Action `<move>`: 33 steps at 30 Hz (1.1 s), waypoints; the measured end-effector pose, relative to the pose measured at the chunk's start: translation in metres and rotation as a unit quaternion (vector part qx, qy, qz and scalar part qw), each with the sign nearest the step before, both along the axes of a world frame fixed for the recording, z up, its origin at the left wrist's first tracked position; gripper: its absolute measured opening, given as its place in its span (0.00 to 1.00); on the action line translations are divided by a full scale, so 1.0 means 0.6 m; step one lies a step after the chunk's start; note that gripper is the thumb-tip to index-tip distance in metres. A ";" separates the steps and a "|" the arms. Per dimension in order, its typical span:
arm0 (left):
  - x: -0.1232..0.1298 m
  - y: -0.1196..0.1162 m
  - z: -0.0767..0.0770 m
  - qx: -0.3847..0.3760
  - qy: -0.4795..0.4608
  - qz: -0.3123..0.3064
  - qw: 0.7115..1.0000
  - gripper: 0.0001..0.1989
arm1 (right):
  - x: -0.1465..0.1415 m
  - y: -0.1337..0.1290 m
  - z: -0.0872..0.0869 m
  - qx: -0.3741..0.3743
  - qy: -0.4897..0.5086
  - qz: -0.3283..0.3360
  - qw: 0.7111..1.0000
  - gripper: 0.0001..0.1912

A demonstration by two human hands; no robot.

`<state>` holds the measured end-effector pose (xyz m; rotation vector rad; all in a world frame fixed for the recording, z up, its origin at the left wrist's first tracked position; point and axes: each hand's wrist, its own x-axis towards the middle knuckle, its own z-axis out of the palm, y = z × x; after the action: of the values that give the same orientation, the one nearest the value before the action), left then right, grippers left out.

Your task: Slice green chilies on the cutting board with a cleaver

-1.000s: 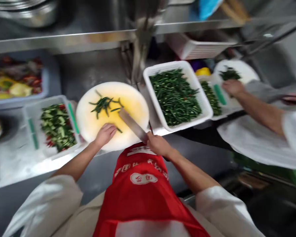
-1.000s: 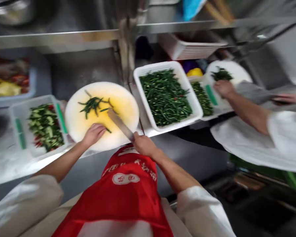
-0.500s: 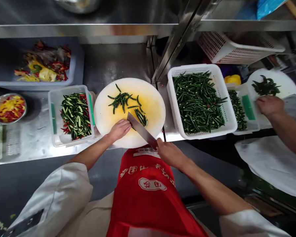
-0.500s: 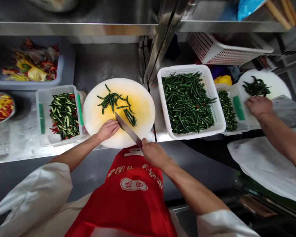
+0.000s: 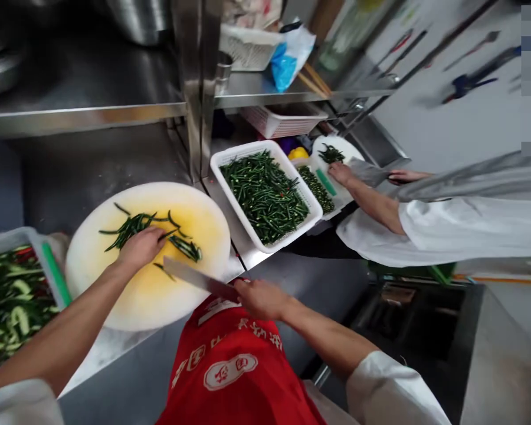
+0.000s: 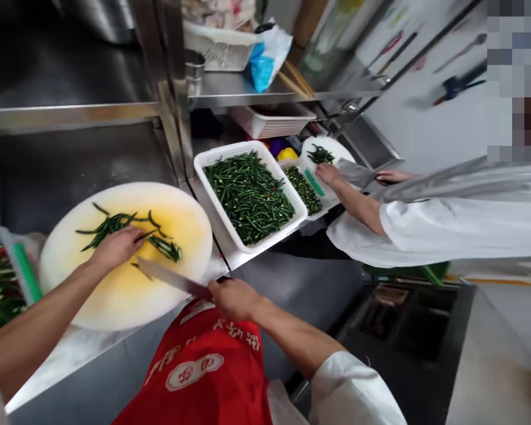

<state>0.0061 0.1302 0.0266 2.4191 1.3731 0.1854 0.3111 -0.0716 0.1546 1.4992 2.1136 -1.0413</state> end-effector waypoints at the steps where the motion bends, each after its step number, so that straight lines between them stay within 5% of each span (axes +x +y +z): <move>1: 0.005 0.014 0.003 -0.017 0.013 -0.017 1.000 0.09 | -0.003 -0.005 -0.005 0.000 0.009 0.006 1.000 0.12; 3: 0.006 0.029 0.021 -0.019 -0.001 -0.008 1.000 0.08 | -0.013 -0.009 -0.021 0.000 0.022 0.010 1.000 0.14; 5: -0.004 0.025 0.046 0.025 -0.053 0.070 0.996 0.09 | -0.023 -0.005 -0.038 -0.001 0.030 -0.001 1.000 0.15; 7: -0.019 0.000 0.068 0.092 -0.115 0.145 0.978 0.11 | -0.026 0.002 -0.050 -0.002 0.041 -0.015 0.999 0.16; 9: -0.030 -0.045 0.076 0.138 -0.155 0.131 0.969 0.10 | -0.022 0.008 -0.056 -0.001 0.044 -0.032 0.999 0.15; 13: -0.029 -0.161 0.034 0.077 -0.150 -0.057 0.984 0.10 | -0.012 0.018 -0.061 0.009 0.015 -0.061 0.998 0.13; 16: -0.025 -0.209 -0.018 0.042 -0.121 -0.075 0.989 0.12 | -0.019 0.030 -0.064 0.024 -0.001 -0.035 0.999 0.12; 19: -0.027 -0.221 -0.044 0.058 -0.143 -0.039 0.987 0.12 | -0.034 0.032 -0.053 0.022 -0.019 0.022 0.999 0.11; 28: -0.024 -0.216 -0.037 0.087 -0.141 -0.053 0.985 0.12 | -0.031 0.040 -0.003 -0.006 -0.054 0.062 0.997 0.11; 33: -0.022 -0.215 -0.045 0.084 -0.141 -0.055 0.985 0.11 | -0.046 0.044 -0.021 -0.032 -0.036 0.053 0.997 0.10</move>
<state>-0.0072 0.0010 -0.0007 2.4788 1.1343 0.6121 0.2836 -0.0452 0.1423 1.3588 2.0664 -0.9918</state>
